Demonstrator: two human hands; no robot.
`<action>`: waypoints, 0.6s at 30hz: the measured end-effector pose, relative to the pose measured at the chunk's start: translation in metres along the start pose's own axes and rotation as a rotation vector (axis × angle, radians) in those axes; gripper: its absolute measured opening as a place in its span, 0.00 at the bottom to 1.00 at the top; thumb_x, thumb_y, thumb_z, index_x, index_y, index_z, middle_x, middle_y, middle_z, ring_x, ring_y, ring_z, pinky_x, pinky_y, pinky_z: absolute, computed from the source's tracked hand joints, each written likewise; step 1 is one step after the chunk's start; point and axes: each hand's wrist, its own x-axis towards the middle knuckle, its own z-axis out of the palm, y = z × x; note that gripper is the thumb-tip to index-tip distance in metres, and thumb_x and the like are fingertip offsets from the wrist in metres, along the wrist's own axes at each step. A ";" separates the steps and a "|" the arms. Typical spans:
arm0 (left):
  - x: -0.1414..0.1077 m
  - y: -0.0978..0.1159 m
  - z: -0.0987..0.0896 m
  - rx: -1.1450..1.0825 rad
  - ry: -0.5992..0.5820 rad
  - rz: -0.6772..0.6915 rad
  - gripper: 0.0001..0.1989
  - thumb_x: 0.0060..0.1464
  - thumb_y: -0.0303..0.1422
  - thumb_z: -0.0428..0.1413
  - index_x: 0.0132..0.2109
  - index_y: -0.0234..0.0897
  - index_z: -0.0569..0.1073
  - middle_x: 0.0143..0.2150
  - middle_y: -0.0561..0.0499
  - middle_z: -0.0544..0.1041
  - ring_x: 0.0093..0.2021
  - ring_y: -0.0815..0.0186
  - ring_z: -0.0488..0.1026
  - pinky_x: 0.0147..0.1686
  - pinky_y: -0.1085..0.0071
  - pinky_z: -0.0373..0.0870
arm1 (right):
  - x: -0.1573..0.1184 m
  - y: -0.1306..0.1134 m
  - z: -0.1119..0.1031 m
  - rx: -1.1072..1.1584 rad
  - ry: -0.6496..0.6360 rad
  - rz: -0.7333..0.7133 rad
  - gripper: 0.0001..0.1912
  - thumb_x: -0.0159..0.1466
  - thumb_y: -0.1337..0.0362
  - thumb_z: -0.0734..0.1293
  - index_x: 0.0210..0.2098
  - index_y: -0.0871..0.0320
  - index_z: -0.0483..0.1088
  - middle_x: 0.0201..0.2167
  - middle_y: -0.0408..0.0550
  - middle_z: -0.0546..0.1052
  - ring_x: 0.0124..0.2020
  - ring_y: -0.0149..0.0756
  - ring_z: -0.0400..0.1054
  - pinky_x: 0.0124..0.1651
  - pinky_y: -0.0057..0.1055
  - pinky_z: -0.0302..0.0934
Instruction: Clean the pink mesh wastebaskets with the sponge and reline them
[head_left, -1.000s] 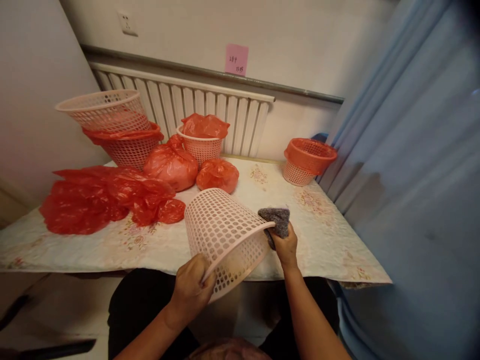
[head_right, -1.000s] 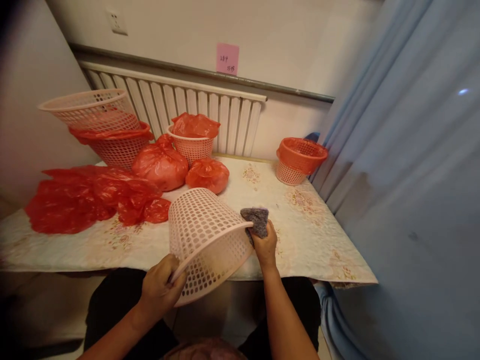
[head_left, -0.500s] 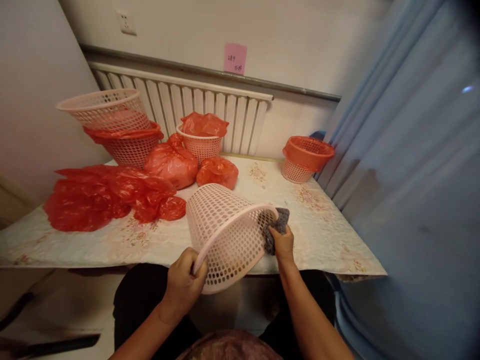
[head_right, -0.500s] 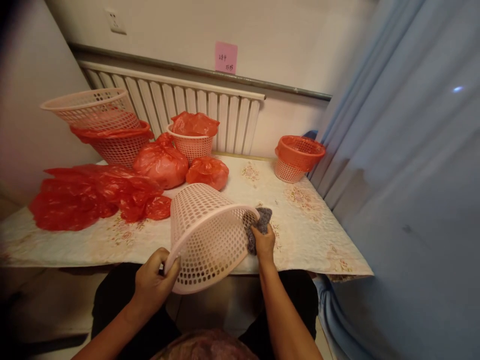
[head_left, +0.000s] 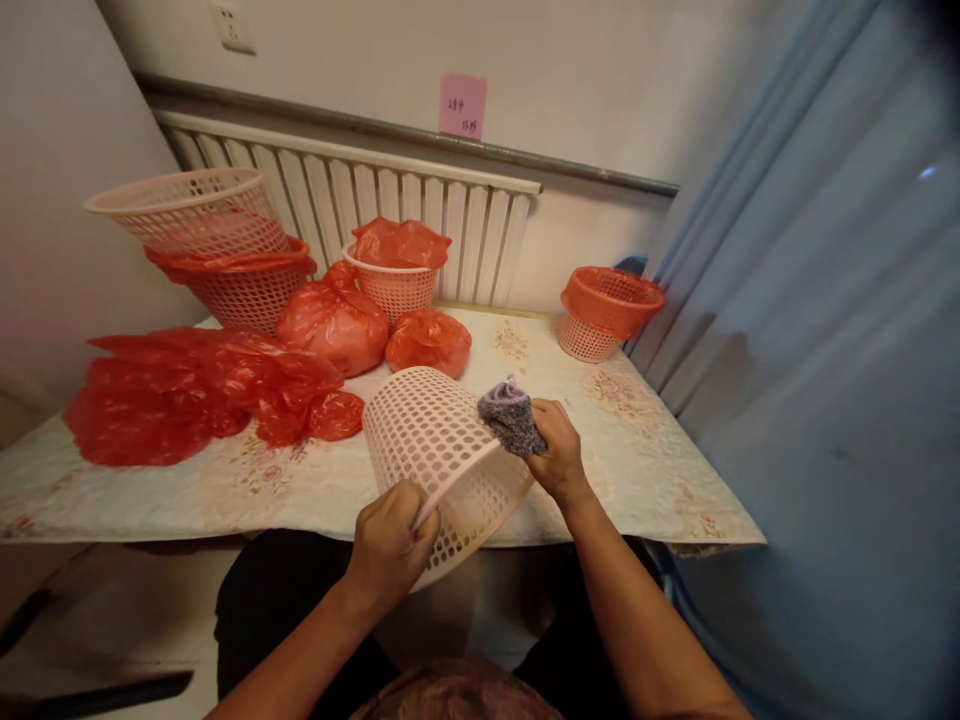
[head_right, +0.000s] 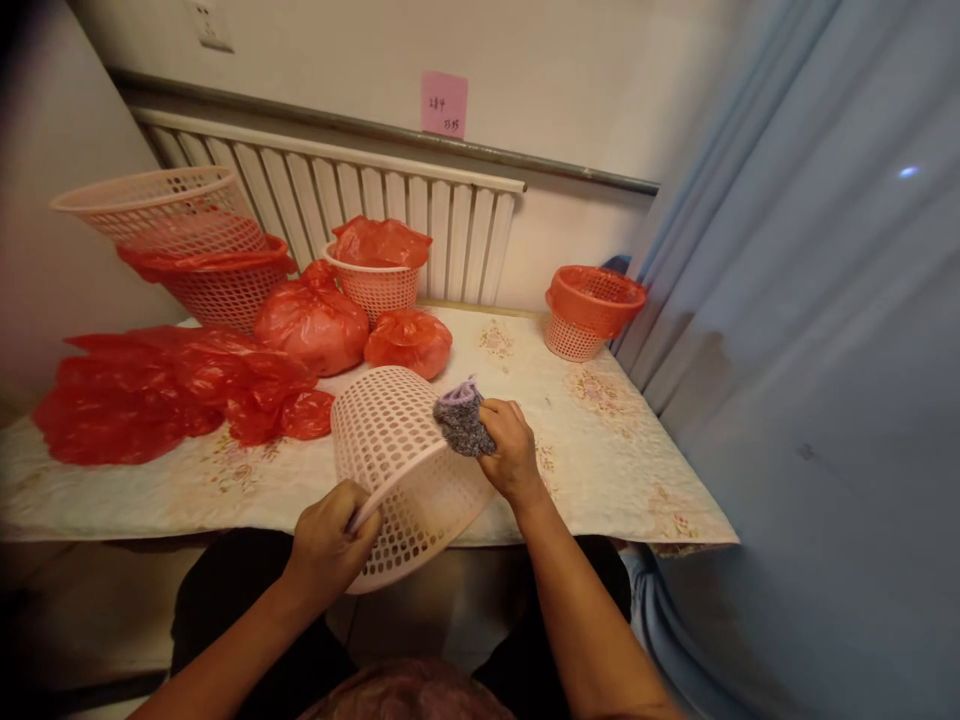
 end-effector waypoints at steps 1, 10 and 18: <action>-0.001 -0.001 0.001 -0.002 0.011 0.000 0.11 0.52 0.23 0.49 0.26 0.41 0.58 0.20 0.58 0.61 0.20 0.71 0.61 0.22 0.74 0.57 | -0.005 0.006 0.002 0.025 0.034 0.040 0.16 0.58 0.69 0.66 0.47 0.55 0.70 0.45 0.51 0.73 0.47 0.42 0.65 0.50 0.39 0.60; -0.003 0.001 0.000 -0.004 0.027 -0.042 0.12 0.50 0.23 0.50 0.25 0.41 0.57 0.19 0.59 0.60 0.18 0.72 0.61 0.19 0.75 0.56 | -0.102 0.062 0.057 0.240 0.281 0.981 0.24 0.50 0.52 0.70 0.41 0.62 0.72 0.35 0.51 0.78 0.36 0.40 0.72 0.40 0.36 0.66; -0.013 -0.003 0.002 -0.072 0.019 -0.071 0.07 0.50 0.22 0.51 0.31 0.40 0.63 0.24 0.57 0.64 0.23 0.70 0.65 0.24 0.74 0.63 | -0.153 0.038 0.050 0.104 0.227 1.068 0.17 0.49 0.50 0.69 0.32 0.57 0.71 0.30 0.49 0.78 0.35 0.44 0.72 0.40 0.38 0.64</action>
